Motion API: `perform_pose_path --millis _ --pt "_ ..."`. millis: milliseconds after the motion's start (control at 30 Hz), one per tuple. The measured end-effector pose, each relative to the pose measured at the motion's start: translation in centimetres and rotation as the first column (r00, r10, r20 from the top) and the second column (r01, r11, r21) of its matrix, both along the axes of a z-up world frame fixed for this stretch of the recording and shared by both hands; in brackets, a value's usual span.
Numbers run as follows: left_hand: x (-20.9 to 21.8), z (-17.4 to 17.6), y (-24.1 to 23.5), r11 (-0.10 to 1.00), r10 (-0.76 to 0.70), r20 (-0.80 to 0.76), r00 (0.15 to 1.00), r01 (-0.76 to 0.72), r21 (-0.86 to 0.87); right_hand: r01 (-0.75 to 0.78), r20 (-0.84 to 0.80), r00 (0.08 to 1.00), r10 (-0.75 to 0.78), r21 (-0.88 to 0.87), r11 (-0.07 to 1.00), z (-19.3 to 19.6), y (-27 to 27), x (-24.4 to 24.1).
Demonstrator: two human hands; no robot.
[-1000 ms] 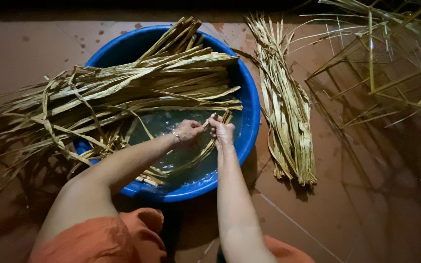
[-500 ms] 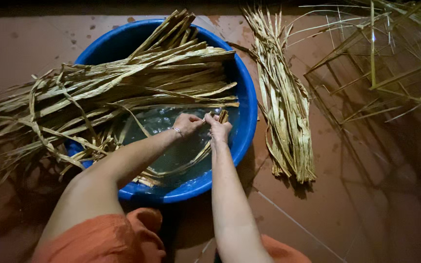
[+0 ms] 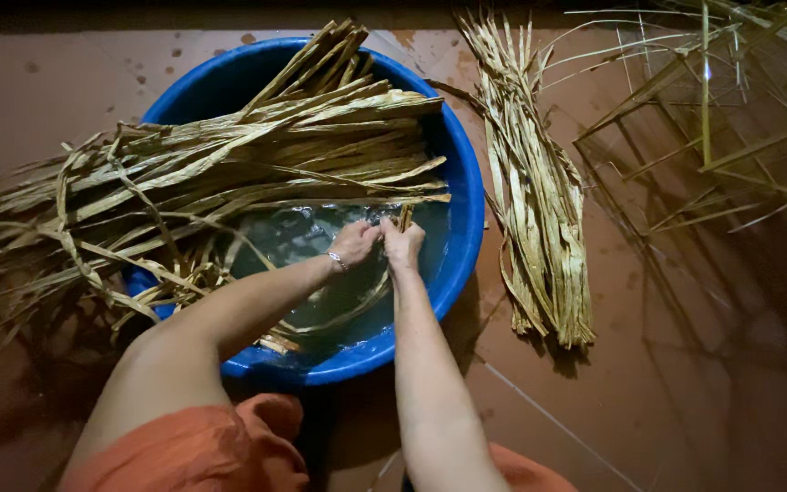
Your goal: The person repeatedly submerges and agitates bundles of dried plant stalks in a blue basin filled with water. They handle the stalks by hand, ensuring they are fully wetted, and occasionally lift them out of the water before placing them back in.
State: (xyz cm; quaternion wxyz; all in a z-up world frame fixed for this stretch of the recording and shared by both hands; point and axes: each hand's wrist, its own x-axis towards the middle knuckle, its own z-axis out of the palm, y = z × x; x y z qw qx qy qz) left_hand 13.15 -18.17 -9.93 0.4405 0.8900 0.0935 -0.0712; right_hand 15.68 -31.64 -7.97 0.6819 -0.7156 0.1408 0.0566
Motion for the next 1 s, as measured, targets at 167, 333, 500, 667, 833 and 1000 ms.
perform_pose_path --millis 167,333,500,667,833,1000 --pt "0.3 -0.6 -1.2 0.996 -0.07 0.073 0.995 0.065 0.069 0.05 0.079 0.996 -0.037 -0.17 0.984 -1.6 -0.5 0.5" --pt "-1.4 3.1 -2.8 0.997 -0.033 -0.02 0.999 0.031 -0.073 0.228 -0.133 0.963 -0.236 -0.073 0.971 -1.6 -0.5 1.4" --pt "-3.5 5.6 -2.1 0.953 -0.036 -0.117 0.993 -0.001 -0.302 0.261 -0.342 0.931 -0.131 0.368 0.893 -3.2 -1.5 1.8" --pt "0.2 3.5 -0.7 0.948 0.097 -0.049 0.994 -0.107 -0.299 -0.088 -0.273 0.934 0.228 0.444 0.892 -0.6 -1.1 0.7" --pt "0.8 2.4 -1.8 0.964 -0.023 -0.141 0.99 -0.015 -0.265 -0.075 -0.233 0.926 0.295 0.653 0.753 2.1 -1.7 0.4" --pt "-0.4 4.8 -1.7 0.986 -0.152 -0.208 0.966 0.136 -0.093 0.02 -0.18 0.963 0.2 0.789 0.613 1.2 -2.2 1.0"
